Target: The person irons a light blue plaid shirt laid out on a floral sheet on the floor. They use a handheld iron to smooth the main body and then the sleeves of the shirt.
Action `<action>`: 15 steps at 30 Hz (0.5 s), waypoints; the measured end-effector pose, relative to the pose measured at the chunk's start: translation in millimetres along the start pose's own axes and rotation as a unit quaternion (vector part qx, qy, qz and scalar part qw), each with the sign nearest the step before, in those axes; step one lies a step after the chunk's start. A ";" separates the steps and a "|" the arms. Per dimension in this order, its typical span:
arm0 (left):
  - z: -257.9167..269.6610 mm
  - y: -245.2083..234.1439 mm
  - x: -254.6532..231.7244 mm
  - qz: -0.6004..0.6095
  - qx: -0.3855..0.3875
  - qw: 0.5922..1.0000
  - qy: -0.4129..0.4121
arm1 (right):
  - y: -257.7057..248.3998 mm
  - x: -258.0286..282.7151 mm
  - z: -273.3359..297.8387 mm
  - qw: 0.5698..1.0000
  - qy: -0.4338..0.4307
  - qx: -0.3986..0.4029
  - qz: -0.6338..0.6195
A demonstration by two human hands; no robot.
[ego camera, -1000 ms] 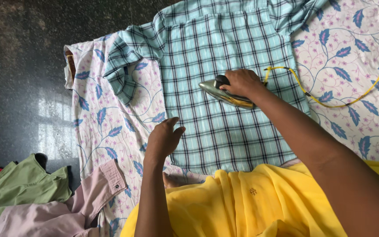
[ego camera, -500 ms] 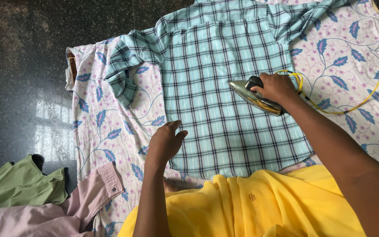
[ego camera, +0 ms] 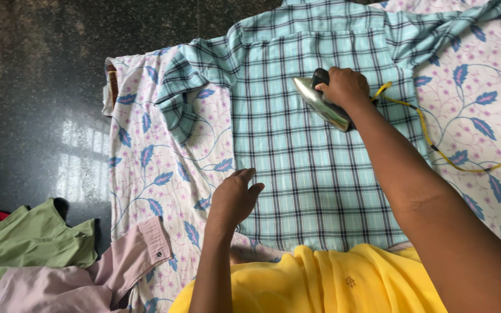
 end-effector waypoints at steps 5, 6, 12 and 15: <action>-2.6 -0.1 2.5 0.003 -0.003 1.000 0.013 | 4.1 -9.0 4.9 0.998 0.010 -0.016 -0.052; -3.9 -0.7 2.0 -0.001 -0.002 1.000 0.013 | 5.4 -13.2 7.9 0.998 0.006 -0.029 -0.061; 0.6 3.7 3.0 -0.004 0.003 1.000 0.001 | 36.3 -49.8 67.3 0.995 0.029 -0.025 -0.089; 1.3 7.7 3.2 -0.006 0.004 1.000 0.004 | 49.1 -60.4 102.6 0.996 0.030 -0.038 -0.072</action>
Point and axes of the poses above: each hand's wrist, its own z-axis away from the middle knuckle, its own y-axis out of the palm, x = y × z, the point moved 2 cm from there along -z, towards the middle knuckle, and after that the axes turned 15 degrees about x, right-handed, at the moved point
